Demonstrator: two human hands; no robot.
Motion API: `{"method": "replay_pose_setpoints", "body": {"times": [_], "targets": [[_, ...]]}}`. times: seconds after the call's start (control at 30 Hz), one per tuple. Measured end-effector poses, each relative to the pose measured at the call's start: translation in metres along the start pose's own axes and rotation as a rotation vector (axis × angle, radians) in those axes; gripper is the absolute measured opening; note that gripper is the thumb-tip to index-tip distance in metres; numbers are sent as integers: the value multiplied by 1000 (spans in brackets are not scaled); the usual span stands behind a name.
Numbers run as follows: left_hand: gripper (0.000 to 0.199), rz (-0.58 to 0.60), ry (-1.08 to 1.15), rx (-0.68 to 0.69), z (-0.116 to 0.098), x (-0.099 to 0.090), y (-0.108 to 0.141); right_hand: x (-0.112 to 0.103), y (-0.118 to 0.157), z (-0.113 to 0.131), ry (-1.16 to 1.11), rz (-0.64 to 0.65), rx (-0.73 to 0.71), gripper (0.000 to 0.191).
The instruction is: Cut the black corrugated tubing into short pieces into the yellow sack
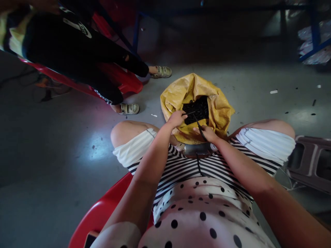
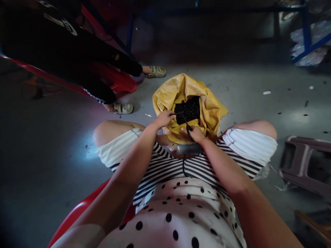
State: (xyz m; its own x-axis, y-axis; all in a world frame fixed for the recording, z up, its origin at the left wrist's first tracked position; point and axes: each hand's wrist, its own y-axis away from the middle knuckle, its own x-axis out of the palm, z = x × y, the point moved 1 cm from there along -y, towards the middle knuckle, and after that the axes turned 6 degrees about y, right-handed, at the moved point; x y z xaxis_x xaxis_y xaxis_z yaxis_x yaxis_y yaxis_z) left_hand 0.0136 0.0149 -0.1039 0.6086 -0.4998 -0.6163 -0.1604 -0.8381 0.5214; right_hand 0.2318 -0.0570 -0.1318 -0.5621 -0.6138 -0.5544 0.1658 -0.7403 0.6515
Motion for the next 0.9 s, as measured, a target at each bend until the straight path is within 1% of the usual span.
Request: {"method": "replay_pose_setpoints", "body": {"times": [0.1,0.2,0.33,0.5,0.6,0.7,0.8,0.9], "targets": [[30,49,6,36,-3,3,2,-1,1,2,-2,25,-16,62],[31,96,-18,62,-5,8,3,-3,2,5,0,28,1,63],[31,100,-20,53,-5,10,2,-3,3,8,44,13,0,64],[29,111,-38,21,-3,8,0,-2,6,10,142,-50,-17,63],[30,96,-48,-3,-3,6,0,-3,7,10,156,-67,-19,62],[33,46,-30,-13,-3,4,-1,-2,7,7,120,-56,-7,60],[37,6,3,7,-3,4,-1,-1,5,3,60,-22,-20,60],[37,18,48,35,-3,8,-1,1,4,2,-2,25,-39,61]]}}
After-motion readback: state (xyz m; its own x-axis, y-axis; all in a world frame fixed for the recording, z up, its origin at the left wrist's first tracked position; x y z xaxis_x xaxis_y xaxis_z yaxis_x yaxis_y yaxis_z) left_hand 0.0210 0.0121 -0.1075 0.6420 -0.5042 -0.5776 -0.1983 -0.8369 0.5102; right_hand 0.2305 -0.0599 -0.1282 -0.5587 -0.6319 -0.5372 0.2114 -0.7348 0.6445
